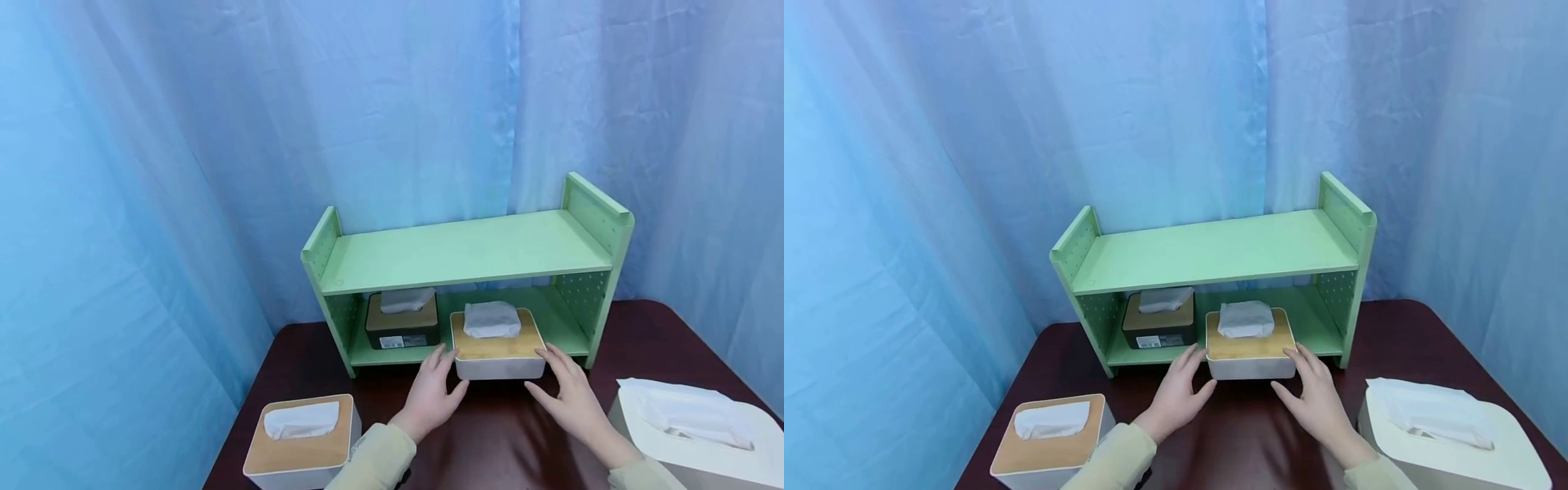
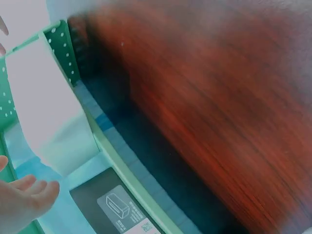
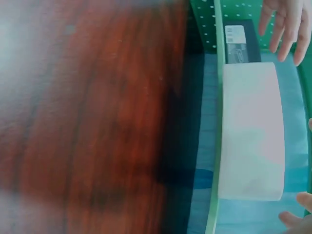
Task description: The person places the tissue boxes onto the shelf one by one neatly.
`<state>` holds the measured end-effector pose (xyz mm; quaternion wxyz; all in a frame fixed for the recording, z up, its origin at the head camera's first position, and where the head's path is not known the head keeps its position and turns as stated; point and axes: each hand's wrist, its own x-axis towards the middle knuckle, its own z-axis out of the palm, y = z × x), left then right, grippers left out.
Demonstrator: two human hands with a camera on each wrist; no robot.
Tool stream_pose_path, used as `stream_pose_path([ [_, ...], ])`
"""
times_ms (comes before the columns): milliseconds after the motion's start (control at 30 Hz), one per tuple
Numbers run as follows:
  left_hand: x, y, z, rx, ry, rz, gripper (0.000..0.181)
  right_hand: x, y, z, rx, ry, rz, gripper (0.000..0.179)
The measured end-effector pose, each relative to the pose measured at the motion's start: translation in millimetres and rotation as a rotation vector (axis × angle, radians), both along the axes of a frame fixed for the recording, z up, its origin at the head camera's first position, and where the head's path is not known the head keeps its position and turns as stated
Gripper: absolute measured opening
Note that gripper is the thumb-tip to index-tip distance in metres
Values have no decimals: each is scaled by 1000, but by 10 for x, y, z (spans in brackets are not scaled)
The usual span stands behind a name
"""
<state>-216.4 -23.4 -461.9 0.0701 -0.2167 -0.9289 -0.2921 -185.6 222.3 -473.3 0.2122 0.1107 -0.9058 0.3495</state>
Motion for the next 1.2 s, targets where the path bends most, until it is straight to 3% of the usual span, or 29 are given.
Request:
stream_pose_path([
  [167,103,26,-64,-100,39,-31,54,62,0,-159,95,145,21,58],
  [267,155,55,-119,-155,24,-46,57,107,-9,-259,160,172,24,62],
  [433,225,109,-187,-262,31,-61,60,157,-31,-355,244,141,7,67],
  [667,254,167,-233,-359,83,-63,62,160,-37,-368,325,131,-16,71],
  [967,235,191,-232,-402,55,-33,61,120,-8,-421,358,110,-20,72],
  [1200,146,211,-214,-384,21,-29,61,41,10,-390,376,73,-32,70],
])
